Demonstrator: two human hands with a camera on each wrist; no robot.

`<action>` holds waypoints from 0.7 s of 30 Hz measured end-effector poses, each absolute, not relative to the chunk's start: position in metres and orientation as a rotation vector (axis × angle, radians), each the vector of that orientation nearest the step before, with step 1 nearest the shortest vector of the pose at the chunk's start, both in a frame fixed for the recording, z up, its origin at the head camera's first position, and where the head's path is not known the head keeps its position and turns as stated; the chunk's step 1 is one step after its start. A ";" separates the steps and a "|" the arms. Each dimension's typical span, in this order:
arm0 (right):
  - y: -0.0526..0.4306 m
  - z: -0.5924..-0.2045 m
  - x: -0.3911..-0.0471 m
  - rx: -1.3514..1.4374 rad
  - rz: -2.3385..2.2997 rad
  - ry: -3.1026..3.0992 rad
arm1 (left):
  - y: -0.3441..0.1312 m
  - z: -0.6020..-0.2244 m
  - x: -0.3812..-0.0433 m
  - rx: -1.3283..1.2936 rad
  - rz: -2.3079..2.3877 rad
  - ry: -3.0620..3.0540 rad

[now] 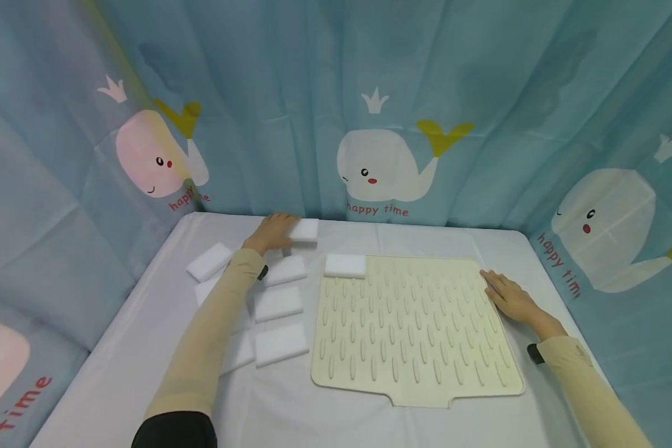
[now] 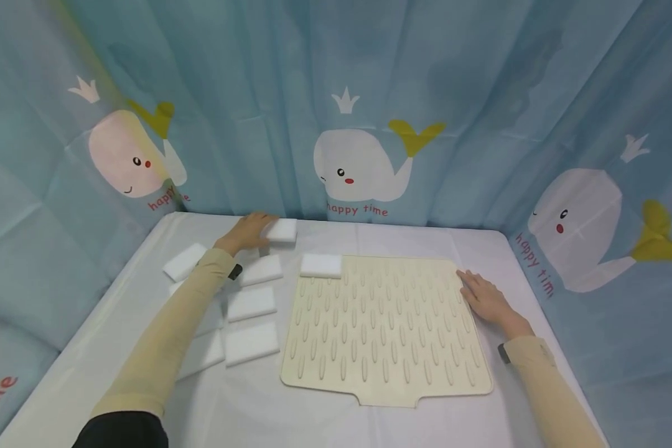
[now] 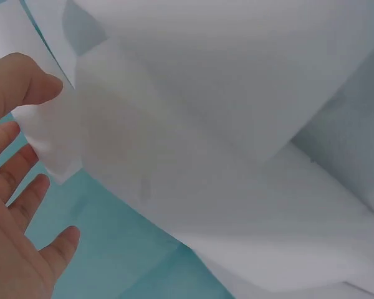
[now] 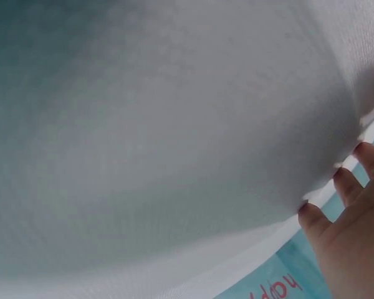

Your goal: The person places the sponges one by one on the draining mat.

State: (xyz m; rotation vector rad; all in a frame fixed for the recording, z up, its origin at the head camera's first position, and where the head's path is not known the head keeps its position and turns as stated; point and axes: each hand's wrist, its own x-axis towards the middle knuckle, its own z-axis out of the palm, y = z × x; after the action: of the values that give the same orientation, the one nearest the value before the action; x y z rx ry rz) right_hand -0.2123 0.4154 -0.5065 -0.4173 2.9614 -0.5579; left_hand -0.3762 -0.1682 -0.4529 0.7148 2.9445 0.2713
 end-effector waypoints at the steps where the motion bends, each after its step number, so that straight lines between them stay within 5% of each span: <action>1: 0.416 -0.506 -0.213 -0.416 -0.554 2.963 | -0.168 -0.452 -0.376 0.721 0.280 2.949; 21: 0.417 -0.509 -0.211 -0.424 -0.590 2.975 | -0.161 -0.435 -0.362 0.872 0.309 3.022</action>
State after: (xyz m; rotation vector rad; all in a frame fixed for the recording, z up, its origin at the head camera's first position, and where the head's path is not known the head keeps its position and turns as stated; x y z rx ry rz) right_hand -0.2111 0.4166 -0.5088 -0.4242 2.9750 -0.5900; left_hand -0.3625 -0.1611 -0.4355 0.8719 3.0223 0.3087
